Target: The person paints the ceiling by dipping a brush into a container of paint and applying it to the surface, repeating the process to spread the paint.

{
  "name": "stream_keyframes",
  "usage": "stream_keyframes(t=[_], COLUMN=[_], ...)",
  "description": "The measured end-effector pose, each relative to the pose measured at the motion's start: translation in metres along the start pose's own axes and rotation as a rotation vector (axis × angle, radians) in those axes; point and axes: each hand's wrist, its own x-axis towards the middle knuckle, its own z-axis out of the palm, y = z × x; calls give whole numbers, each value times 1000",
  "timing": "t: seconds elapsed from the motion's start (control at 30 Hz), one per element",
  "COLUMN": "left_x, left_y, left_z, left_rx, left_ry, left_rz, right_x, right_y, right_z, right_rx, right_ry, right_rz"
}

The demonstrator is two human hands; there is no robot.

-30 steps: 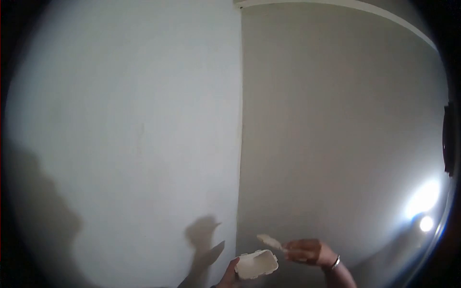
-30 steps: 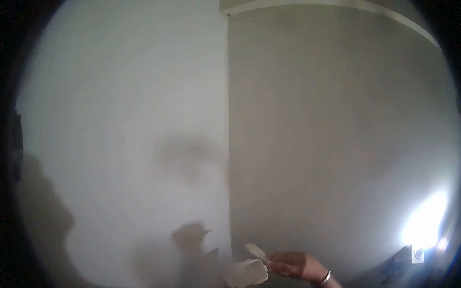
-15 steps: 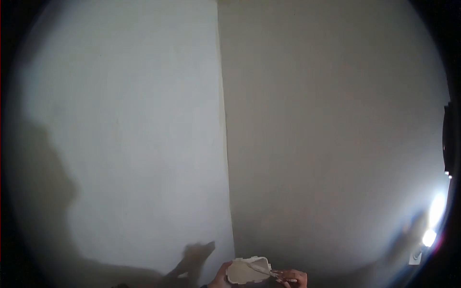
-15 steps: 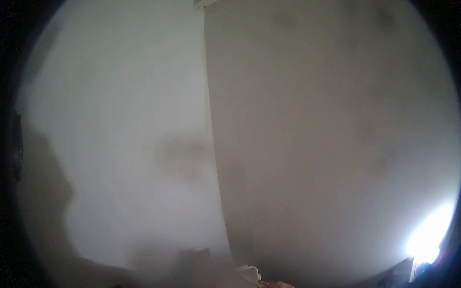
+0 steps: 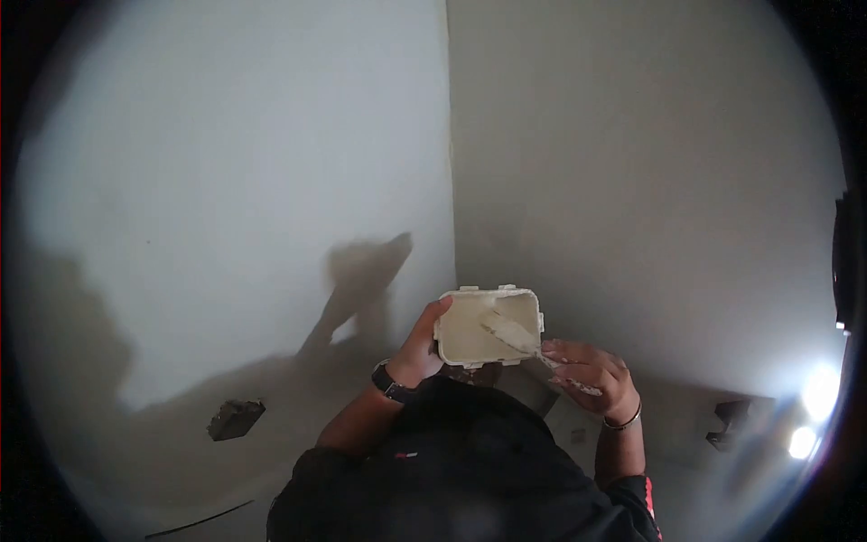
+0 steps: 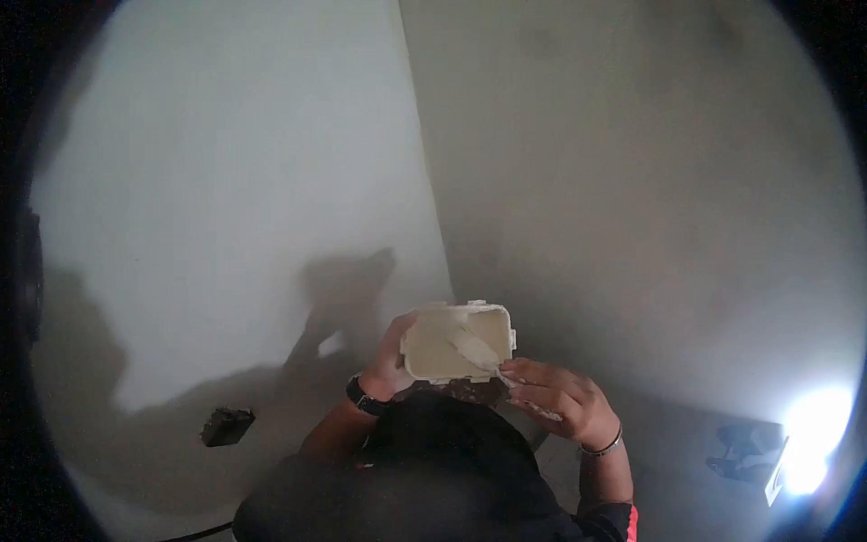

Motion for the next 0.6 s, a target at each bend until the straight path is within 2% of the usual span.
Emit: stream_keyframes(t=[0.1, 0.17, 0.3, 0.33, 0.4, 0.43, 0.47, 0.5, 0.53, 0.57, 0.6], left_x=[-13, -20, -15, -10, -11, -12, -12, -13, -11, -8, -6], left_y=[25, 27, 34, 43, 39, 39, 40, 42, 44, 47, 49], left_z=[22, 28, 28, 2, 2, 0, -3, -7, -14, -19, -19], left_rx=[36, 459, 436, 489, 533, 435, 334, 332, 99, -129, -126], left_ry=[-22, -231, -217, -234, -256, -191, -129, -134, -109, -84, -95], left_rz=[-36, 362, 309, 346, 381, 287, 192, 193, -29, -251, -253], right_x=[23, 31, 48, 60, 59, 56, 48, 39, 29, 17, 10], right_y=[-20, -27, -33, -22, -25, -23, -20, -17, -14, -9, -5], right_z=[-10, -12, -15, 8, 4, 8, 13, 19, 33, 50, 64], right_rx=[-40, -60, -183, -174, -73, -72, 34, 138, 129, 259, 390], right_ry=[-57, -97, -265, -265, -193, -190, -74, 43, 46, 320, 595], right_rz=[-37, -43, -67, -65, -93, -92, 0, 88, 91, 232, 369])
